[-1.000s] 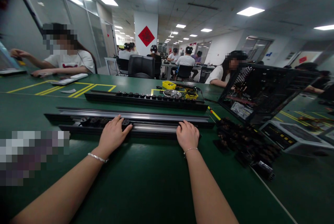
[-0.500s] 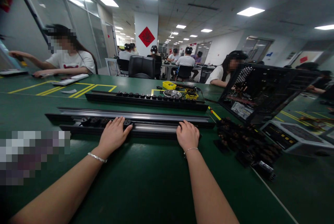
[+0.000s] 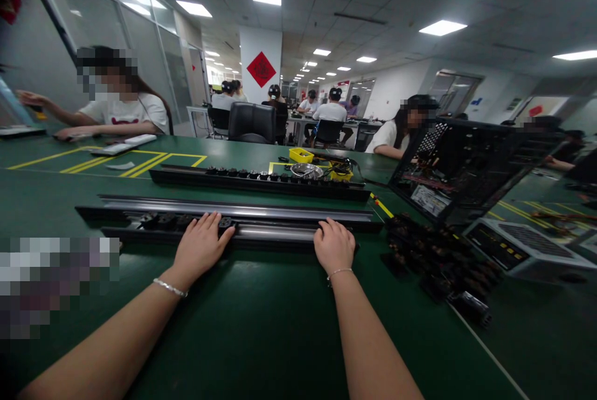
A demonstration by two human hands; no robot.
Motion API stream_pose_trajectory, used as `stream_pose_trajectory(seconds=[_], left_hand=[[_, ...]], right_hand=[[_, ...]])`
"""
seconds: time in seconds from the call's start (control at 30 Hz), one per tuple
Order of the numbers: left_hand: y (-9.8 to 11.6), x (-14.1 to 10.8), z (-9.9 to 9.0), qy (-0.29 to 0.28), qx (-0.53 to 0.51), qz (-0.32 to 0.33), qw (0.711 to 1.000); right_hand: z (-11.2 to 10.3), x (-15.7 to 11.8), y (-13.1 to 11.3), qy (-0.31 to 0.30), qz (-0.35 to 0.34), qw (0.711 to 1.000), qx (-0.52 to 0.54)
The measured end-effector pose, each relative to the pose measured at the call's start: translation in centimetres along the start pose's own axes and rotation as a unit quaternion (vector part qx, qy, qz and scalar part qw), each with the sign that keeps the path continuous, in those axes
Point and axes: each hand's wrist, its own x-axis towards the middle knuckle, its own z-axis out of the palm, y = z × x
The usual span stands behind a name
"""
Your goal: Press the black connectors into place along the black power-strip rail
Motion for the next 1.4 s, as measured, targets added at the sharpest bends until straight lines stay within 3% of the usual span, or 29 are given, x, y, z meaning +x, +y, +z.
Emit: stream_pose_trajectory(seconds=[1.4], left_hand=[[1.2, -0.3, -0.3, 0.030, 0.004, 0.007, 1.000]], right_hand=[[0.5, 0.3, 0.3, 0.012, -0.010, 1.000, -0.006]])
